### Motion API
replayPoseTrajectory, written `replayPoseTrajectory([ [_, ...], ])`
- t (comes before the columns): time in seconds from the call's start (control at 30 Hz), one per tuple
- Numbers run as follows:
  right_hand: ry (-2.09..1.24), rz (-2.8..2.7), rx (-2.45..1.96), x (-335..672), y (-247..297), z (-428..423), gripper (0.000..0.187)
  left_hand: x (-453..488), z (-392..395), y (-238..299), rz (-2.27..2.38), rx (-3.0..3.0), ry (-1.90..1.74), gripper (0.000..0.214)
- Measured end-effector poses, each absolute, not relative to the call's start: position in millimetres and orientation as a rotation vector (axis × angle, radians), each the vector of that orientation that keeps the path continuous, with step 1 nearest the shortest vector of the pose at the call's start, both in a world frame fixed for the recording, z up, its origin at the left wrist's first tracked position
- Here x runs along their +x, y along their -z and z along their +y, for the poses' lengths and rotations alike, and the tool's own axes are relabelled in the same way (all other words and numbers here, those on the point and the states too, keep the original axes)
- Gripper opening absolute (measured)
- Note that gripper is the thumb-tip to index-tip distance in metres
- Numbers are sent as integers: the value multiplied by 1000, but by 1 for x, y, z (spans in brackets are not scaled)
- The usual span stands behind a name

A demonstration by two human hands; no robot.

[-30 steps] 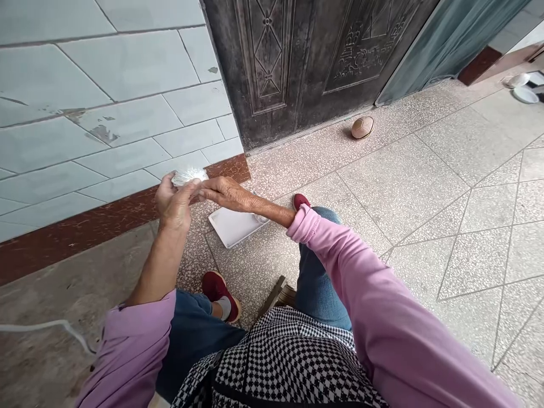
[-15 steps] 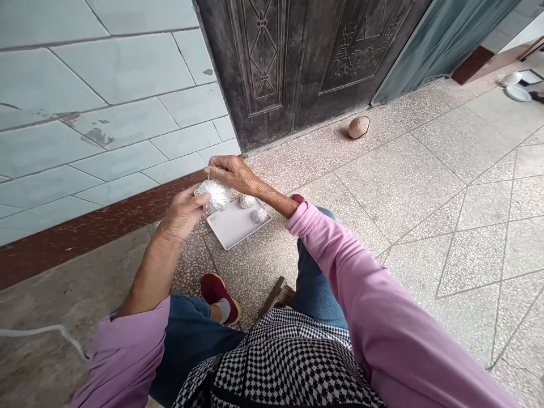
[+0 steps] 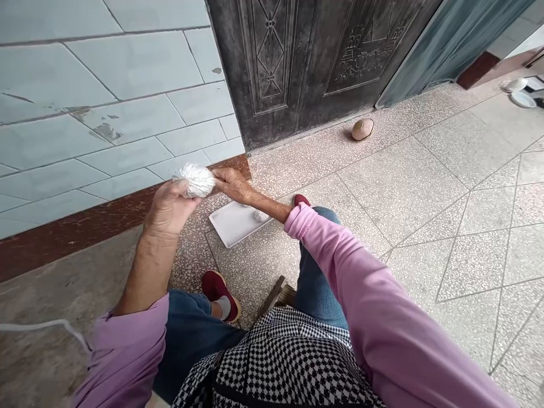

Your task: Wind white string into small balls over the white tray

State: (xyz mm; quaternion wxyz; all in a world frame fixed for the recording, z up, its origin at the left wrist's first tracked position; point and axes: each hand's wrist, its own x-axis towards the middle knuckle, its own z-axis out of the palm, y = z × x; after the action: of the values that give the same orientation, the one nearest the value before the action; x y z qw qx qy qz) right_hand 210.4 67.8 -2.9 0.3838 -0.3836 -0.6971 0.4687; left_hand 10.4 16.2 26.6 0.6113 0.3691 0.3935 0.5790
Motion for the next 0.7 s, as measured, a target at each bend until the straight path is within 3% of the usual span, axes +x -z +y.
replayPoseTrajectory([
  [0.23,-1205,-1820,-1091,208,-18,49,47,12,19,-25,985,885,-1403,72],
  [0.53,-1291,-1869,-1033,211,-28,38,36,-1,31,-15,1051,866,-1540,69],
  [0.7,-1318,-1991,-881,215,-29,27,39,-4,37,-3,1169,898,-1606,90],
])
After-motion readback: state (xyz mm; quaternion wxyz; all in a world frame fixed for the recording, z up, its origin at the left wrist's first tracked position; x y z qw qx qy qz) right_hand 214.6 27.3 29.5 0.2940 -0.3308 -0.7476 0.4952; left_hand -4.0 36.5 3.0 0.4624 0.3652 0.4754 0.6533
